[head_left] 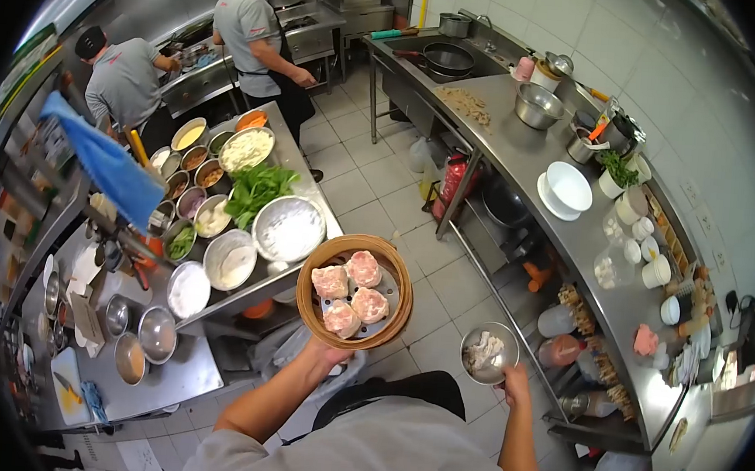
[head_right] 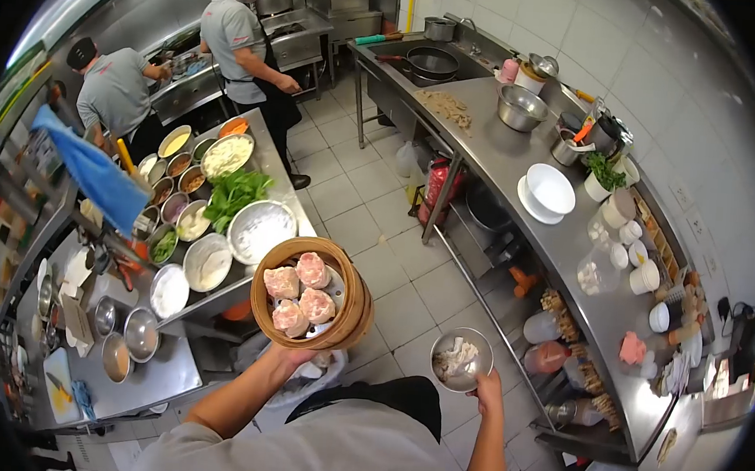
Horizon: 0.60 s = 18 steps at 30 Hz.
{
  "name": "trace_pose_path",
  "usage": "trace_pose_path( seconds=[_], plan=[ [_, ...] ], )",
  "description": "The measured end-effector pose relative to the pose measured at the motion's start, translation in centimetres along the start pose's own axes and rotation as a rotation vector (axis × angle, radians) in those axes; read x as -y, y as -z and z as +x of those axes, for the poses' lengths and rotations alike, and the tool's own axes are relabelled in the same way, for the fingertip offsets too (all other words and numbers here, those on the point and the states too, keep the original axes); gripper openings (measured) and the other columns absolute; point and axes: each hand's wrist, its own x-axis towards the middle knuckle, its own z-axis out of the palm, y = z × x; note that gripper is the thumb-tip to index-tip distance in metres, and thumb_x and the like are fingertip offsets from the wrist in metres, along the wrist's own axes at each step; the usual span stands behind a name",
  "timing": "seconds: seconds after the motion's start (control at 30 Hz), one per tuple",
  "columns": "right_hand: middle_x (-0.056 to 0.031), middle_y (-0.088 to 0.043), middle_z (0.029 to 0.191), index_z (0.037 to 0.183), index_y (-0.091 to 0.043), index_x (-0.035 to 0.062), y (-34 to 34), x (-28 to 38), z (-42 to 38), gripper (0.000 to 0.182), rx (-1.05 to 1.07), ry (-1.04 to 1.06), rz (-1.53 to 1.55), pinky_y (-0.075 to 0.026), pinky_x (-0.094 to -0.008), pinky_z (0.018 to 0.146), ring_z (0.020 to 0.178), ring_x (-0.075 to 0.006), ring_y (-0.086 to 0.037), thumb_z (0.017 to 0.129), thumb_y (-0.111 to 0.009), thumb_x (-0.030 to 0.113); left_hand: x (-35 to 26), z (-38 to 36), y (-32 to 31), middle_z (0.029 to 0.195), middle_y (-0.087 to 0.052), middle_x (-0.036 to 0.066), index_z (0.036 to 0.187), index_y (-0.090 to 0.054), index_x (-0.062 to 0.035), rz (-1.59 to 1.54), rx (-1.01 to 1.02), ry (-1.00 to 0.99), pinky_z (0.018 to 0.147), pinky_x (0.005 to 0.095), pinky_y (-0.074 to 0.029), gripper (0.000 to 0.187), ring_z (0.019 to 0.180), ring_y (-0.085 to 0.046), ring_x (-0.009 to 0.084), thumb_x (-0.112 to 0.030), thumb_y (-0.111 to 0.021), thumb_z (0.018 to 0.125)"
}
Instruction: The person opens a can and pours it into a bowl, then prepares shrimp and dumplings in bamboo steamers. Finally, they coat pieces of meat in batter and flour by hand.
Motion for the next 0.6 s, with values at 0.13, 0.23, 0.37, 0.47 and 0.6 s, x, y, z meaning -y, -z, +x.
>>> trace_pose_path(
  seconds=[0.13, 0.23, 0.37, 0.47, 0.6],
  plan=[
    [-0.0133, -0.066, 0.096, 0.122, -0.055, -0.0002, 1.5, 5.1, 7.7, 0.041, 0.017, 0.025, -0.01, -0.052, -0.0322, 0.047, 0.068, -0.0214, -0.065, 0.083, -0.05, 0.009, 1.9, 8.4, -2.9, 0.139, -0.054, 0.013, 0.135, -0.051, -0.0104, 0.04, -0.191, -0.112, 0.107, 0.0531, -0.043, 0.049, 0.125, -0.054, 0.0315, -0.04, -0.054, 0.096],
    [-0.0131, -0.066, 0.096, 0.121, -0.056, -0.002, 2.4, 9.7, 16.4, 0.041, 0.079, 0.161, -0.063, -0.054, -0.0331, 0.052, 0.072, -0.0215, -0.065, 0.082, -0.05, 0.009, 2.5, 16.0, -4.9, 0.14, -0.053, 0.014, 0.136, -0.051, -0.0093, 0.094, -0.167, -0.22, 0.11, 0.0492, -0.041, 0.051, 0.127, -0.053, 0.0296, -0.038, -0.059, 0.094],
    [-0.0129, -0.065, 0.105, 0.127, -0.054, -0.0027, 0.2, 20.3, 22.3, 0.046, 0.234, 0.109, -0.077, -0.056, -0.0339, 0.065, 0.085, -0.0226, -0.066, 0.081, -0.049, 0.005, 2.1, 24.8, -5.9, 0.141, -0.054, 0.012, 0.137, -0.051, -0.0086, 0.136, -0.172, -0.348, 0.11, 0.0434, -0.043, 0.054, 0.127, -0.053, 0.0254, -0.037, -0.064, 0.092],
    [-0.0119, -0.065, 0.106, 0.129, -0.053, -0.0009, -3.3, 27.9, 27.5, 0.048, 0.337, 0.199, -0.128, -0.056, -0.034, 0.067, 0.089, -0.0216, -0.066, 0.081, -0.049, 0.003, 0.8, 31.1, -9.7, 0.142, -0.053, 0.009, 0.139, -0.049, -0.0098, 0.059, -0.144, -0.478, 0.109, 0.0405, -0.046, 0.058, 0.127, -0.054, 0.023, -0.044, -0.061, 0.094],
    [-0.0111, -0.065, 0.106, 0.129, -0.053, 0.0011, -9.0, 35.0, 33.6, 0.049, 0.447, 0.192, -0.115, -0.056, -0.0337, 0.065, 0.088, -0.0209, -0.066, 0.081, -0.049, 0.003, -4.3, 38.3, -10.7, 0.147, -0.048, 0.006, 0.144, -0.044, -0.013, 0.081, -0.05, -0.54, 0.111, 0.0405, -0.043, 0.08, 0.132, -0.049, 0.023, -0.067, -0.057, 0.086]
  ],
)
